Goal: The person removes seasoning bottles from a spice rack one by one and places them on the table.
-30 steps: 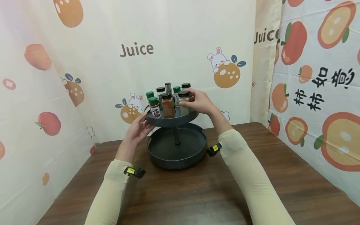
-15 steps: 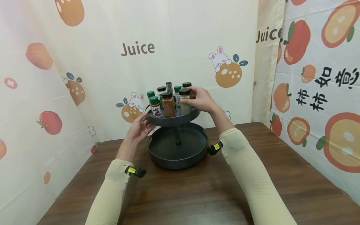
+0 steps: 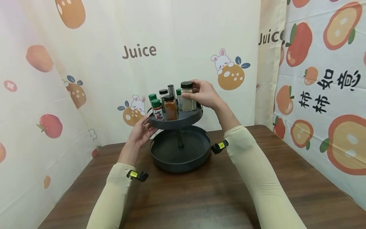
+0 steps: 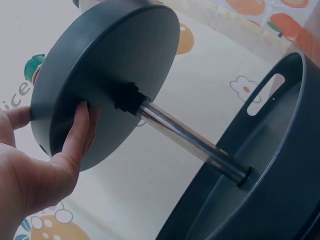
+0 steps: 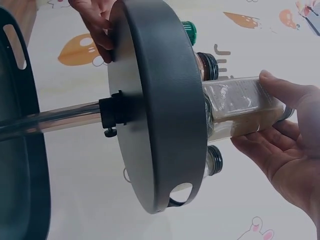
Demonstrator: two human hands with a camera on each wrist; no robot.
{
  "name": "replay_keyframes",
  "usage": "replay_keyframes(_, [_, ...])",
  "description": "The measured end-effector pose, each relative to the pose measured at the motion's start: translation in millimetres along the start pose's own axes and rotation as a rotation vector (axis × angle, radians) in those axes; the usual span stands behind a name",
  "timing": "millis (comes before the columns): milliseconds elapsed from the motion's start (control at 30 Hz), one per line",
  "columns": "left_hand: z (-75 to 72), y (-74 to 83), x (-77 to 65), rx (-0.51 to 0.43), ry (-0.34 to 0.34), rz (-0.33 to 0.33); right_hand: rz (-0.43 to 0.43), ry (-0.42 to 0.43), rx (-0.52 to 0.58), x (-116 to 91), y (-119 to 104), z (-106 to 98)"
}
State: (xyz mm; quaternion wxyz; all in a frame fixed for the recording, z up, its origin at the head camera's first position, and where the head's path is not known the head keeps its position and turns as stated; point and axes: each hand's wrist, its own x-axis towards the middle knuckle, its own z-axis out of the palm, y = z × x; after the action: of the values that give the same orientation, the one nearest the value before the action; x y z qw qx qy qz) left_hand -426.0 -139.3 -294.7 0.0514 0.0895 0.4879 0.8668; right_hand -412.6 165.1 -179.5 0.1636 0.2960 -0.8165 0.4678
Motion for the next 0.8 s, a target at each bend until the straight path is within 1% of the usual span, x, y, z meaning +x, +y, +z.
replay_keyframes(133, [-2.3, -1.5, -1.1, -0.009, 0.004, -0.011, -0.009, -0.001, 0.003, -8.5, -16.0, 1.4])
replay_keyframes(167, [-2.4, -1.7, -1.1, -0.007, 0.006, -0.012, -0.007, -0.004, 0.002, -9.6, -17.0, 1.5])
replay_keyframes(267, [-2.6, -2.2, -0.8, 0.003, 0.012, -0.005, -0.003, -0.002, 0.009, -11.1, -13.2, 1.5])
replay_keyframes(400, [-1.8, -3.1, -0.4, -0.005, 0.002, -0.009, -0.025, 0.023, 0.024, -15.6, -7.4, 0.7])
replay_keyframes(500, [-0.9, -3.5, -0.4, -0.018, -0.009, -0.019, -0.056, 0.034, 0.028, -24.5, -11.4, 1.8])
replay_keyframes(667, [-1.1, -0.4, -1.3, -0.016, -0.017, -0.004, -0.086, 0.001, 0.039, -45.4, -30.1, 11.9])
replay_keyframes(800, [-2.0, 0.2, -1.4, -0.012, -0.019, 0.001, -0.065, -0.040, 0.061, -67.0, -49.0, 24.5])
